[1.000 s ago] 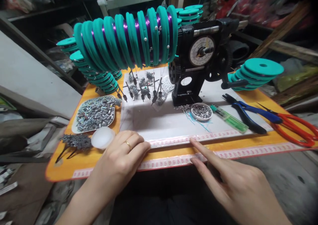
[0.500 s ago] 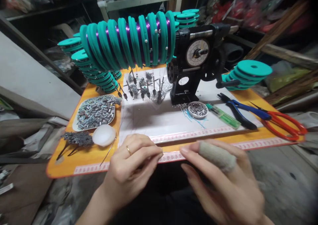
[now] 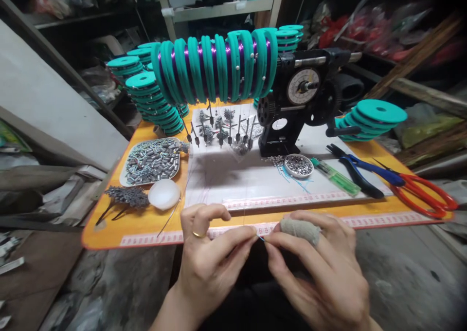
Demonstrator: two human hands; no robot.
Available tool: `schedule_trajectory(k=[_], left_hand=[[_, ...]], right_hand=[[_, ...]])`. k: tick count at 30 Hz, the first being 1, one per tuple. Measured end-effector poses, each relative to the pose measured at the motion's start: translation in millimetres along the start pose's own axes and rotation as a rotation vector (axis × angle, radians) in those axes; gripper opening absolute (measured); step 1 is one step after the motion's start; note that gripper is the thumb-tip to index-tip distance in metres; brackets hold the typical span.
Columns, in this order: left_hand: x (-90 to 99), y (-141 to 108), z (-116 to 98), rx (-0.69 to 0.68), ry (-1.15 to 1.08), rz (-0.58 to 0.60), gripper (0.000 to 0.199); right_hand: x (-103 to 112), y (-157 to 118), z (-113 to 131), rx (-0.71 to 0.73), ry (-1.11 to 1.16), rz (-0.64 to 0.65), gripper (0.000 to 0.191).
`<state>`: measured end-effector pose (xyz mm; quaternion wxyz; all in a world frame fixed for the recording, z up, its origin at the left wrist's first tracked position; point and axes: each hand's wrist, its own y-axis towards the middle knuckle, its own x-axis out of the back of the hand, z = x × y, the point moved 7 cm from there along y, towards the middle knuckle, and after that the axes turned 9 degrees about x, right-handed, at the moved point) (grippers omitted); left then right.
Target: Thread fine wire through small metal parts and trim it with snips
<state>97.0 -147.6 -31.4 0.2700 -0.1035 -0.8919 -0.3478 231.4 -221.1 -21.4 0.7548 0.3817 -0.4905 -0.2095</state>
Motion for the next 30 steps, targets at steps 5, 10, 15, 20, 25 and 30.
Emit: schedule_trajectory(k=[5,10,15,20,25,30], left_hand=[[-18.6,-15.4,10.5,0.263,-0.408,0.100,0.016],[-37.2,-36.0,24.0,0.614,-0.760,0.065,0.025],[-36.0,-39.7,26.5,0.625,-0.748,0.015,0.035],[-26.7,-36.8,16.8,0.361,-0.457,0.037,0.040],[-26.3,-35.5,9.2,0.303,-0.463,0.077,0.033],[-30.2,-36.2,11.9,0.411,-0.556,0.128,0.024]], right_hand=[[-3.6,-3.7,1.6,0.004,0.020,0.023,0.010],[-5.1,-4.6,1.5,0.001,0.043,0.038,0.009],[-6.3,-2.8,0.6,0.003,0.046,0.060,0.010],[-7.4,-0.8,0.3,0.010,0.054,0.080,0.007],[-9.6,0.5,-1.6,0.017,0.070,0.102,0.007],[-12.3,3.4,-3.9,0.068,0.183,0.151,0.021]])
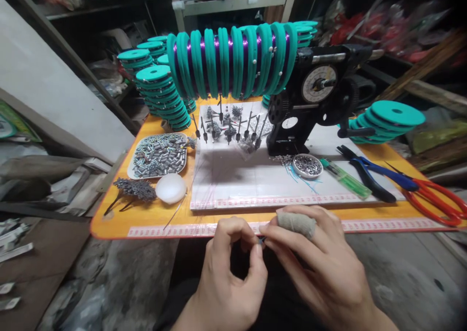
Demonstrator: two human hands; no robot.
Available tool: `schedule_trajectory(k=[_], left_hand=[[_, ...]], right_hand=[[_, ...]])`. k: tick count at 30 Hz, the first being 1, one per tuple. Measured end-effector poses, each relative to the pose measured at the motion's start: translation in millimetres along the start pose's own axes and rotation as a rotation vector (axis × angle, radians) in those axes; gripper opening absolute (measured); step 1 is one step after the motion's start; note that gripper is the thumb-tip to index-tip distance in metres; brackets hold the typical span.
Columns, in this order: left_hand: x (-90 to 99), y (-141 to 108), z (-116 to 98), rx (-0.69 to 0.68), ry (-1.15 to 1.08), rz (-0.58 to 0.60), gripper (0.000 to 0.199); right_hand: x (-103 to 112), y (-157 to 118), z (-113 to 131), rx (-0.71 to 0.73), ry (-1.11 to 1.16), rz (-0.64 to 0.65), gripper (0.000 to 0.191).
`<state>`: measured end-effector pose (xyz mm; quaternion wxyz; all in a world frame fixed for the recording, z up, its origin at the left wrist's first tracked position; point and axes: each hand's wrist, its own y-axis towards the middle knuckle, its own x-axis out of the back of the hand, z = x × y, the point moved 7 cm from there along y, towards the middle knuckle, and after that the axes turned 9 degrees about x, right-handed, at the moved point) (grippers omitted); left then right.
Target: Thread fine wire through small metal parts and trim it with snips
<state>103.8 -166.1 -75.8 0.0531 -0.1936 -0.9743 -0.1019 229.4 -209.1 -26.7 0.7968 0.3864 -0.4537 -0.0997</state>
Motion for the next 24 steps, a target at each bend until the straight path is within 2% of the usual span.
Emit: schedule_trajectory(k=[4,8,13,15,20,24], left_hand=[[2.4,0.5,1.6,0.076,-0.120,0.009,0.024],[3.4,3.4,1.3,0.173,-0.275,0.039,0.026],[-0.8,8.5,8.8,0.348,-0.441,0.118,0.018],[0.8,10.3,9.5,0.334,-0.396,0.103,0.017],[9.6,13.6,1.6,0.156,-0.161,0.008,0.012],[11.0,14.4,-2.6,0.084,-0.069,0.022,0.013]], right_hand=[[-4.7,5.0,-1.1,0.038,0.166,0.091,0.035],[-7.5,9.4,-3.2,0.019,0.260,0.135,0.023],[-4.9,13.0,-1.9,0.049,0.144,0.101,0.018],[-2.7,13.7,-0.1,0.067,0.077,0.072,0.017],[-0.2,11.7,2.9,0.047,-0.021,0.030,0.016],[0.8,9.5,4.3,0.003,-0.003,-0.014,0.016]])
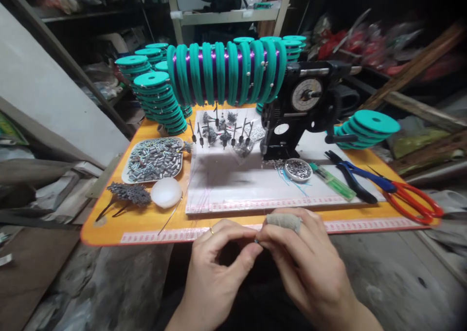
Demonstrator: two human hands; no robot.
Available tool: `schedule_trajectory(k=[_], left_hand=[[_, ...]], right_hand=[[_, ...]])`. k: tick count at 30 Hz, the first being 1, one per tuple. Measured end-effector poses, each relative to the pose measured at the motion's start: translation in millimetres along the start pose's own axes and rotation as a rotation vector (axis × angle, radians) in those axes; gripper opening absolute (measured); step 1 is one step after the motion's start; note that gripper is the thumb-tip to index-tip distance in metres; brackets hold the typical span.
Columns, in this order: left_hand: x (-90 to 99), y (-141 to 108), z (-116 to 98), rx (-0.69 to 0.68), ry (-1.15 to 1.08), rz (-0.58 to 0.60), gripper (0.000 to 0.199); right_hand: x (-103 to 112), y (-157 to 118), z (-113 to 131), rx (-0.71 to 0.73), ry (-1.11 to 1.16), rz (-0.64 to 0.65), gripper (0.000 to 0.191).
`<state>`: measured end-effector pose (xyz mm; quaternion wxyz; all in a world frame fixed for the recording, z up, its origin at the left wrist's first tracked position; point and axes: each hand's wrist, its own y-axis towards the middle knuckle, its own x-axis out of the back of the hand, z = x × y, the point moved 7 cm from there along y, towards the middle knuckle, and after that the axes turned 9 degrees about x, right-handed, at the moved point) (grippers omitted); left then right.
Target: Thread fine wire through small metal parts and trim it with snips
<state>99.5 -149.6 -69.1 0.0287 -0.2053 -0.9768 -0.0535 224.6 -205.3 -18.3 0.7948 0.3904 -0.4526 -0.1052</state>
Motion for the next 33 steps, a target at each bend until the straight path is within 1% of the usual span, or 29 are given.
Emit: schedule_trajectory(k=[8,11,14,17,18,21,22,23,25,26,27,28,30,33], left_hand=[[1.0,-2.5,-2.9,-0.039,0.085,-0.003,0.014],[0.5,-4.6,-9.1,-0.131,0.160,-0.001,0.017],[-0.9,-7.4,-16.3,-0.245,0.253,0.009,0.020],[-2.2,-9.0,-18.5,-0.291,0.294,0.009,0.021],[-2.3,-8.9,-17.8,-0.285,0.287,0.001,0.021],[-1.1,-6.6,-11.5,-0.204,0.212,-0.043,0.019],[-0.9,-5.6,-8.5,-0.162,0.176,-0.053,0.018],[-1.2,-4.6,-5.6,-0.120,0.134,-0.057,0.017],[-2.2,-3.4,-0.8,-0.041,0.049,-0.051,0.015],[-2.9,-3.2,0.9,-0.007,0.012,-0.043,0.014],[-3.5,-3.4,2.0,0.021,-0.020,-0.036,0.013],[-3.8,-3.8,3.0,0.047,-0.046,-0.030,0.013],[-4.5,-5.0,4.3,0.091,-0.086,-0.020,0.011],[-7.2,-5.5,5.2,0.131,-0.182,-0.005,0.011]], right_hand=[[0.2,-2.5,0.3,-0.065,0.044,-0.041,0.017],[-2.6,-3.3,0.5,-0.094,0.081,-0.026,0.017],[-6.4,-2.7,-1.3,-0.124,0.116,0.019,0.016],[-1.5,-3.5,-5.6,-0.091,0.153,0.042,0.015],[3.8,-5.7,-7.9,-0.062,0.148,0.044,0.020],[30.1,-22.3,-22.1,0.007,0.046,0.023,0.047],[40.0,-31.0,-29.8,0.010,-0.009,0.017,0.052],[45.9,-40.7,-38.2,0.013,-0.081,0.061,0.054],[49.0,-61.5,-57.2,0.014,-0.235,0.222,0.051],[49.5,-70.9,-65.3,0.030,-0.289,0.280,0.049],[51.2,-78.3,-71.4,0.054,-0.325,0.293,0.046],[53.0,-83.5,-74.7,0.090,-0.332,0.281,0.044],[56.9,-87.2,-73.0,0.163,-0.300,0.212,0.040],[53.7,-78.0,-51.6,0.204,-0.183,0.152,0.036]])
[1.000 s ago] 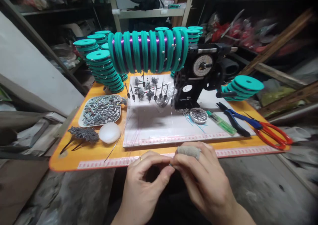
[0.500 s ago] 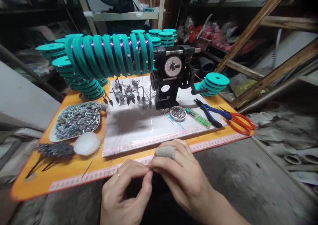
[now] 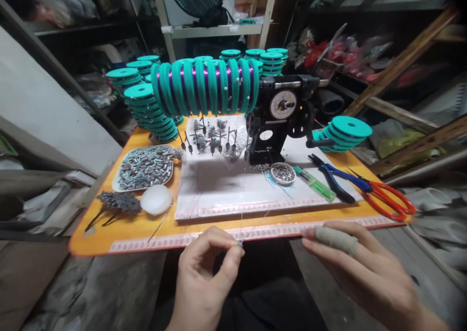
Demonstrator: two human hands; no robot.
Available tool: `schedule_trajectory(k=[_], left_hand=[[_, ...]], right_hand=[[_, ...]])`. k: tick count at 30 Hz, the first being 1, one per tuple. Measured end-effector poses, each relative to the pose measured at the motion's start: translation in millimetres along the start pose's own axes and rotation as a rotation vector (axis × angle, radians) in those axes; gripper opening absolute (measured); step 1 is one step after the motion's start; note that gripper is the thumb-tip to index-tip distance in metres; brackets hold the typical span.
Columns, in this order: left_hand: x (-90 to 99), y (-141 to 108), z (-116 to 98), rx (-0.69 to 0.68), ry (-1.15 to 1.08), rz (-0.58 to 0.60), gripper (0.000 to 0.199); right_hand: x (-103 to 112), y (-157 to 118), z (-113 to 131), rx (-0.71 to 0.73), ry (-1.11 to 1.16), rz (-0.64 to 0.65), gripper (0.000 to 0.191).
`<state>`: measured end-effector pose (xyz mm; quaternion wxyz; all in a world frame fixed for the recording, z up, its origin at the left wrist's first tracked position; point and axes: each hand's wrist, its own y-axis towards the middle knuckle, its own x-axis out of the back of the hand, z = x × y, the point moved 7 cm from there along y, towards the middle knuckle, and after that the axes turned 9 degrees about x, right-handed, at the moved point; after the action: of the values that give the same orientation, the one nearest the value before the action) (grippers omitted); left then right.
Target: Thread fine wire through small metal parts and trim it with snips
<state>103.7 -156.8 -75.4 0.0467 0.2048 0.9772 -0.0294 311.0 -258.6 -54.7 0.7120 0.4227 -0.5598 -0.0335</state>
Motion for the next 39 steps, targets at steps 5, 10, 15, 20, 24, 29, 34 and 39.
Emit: schedule_trajectory(k=[5,10,15,20,24,29,34,39], left_hand=[[-15.0,1.8,7.8,0.135,-0.327,0.071,0.011],[-11.3,-7.9,21.9,0.310,-0.579,-0.097,0.013],[-21.0,-15.8,27.2,0.432,-0.679,-0.022,0.020],[-29.2,-14.2,33.5,0.593,-0.793,0.052,0.016],[-39.7,-14.3,33.7,0.763,-0.916,0.202,0.013],[-43.4,-7.9,28.8,0.740,-0.796,0.276,0.017],[-19.4,5.4,7.8,0.384,-0.313,0.162,0.023],[-1.3,5.8,-14.5,0.177,0.172,0.099,0.020]], right_hand=[[-16.4,55.3,58.8,0.007,0.216,-0.079,0.023],[-37.2,77.0,73.5,-0.032,0.151,-0.005,0.022],[-15.3,53.2,60.4,-0.074,0.114,-0.026,0.027],[17.9,27.2,42.1,-0.194,-0.179,-0.118,0.045],[21.6,32.3,39.1,-0.139,-0.172,-0.171,0.061],[5.3,58.7,38.6,-0.084,-0.075,-0.137,0.040],[-6.0,83.4,30.4,-0.006,0.010,-0.114,0.032],[-8.0,112.1,26.9,0.110,0.227,-0.092,0.021]])
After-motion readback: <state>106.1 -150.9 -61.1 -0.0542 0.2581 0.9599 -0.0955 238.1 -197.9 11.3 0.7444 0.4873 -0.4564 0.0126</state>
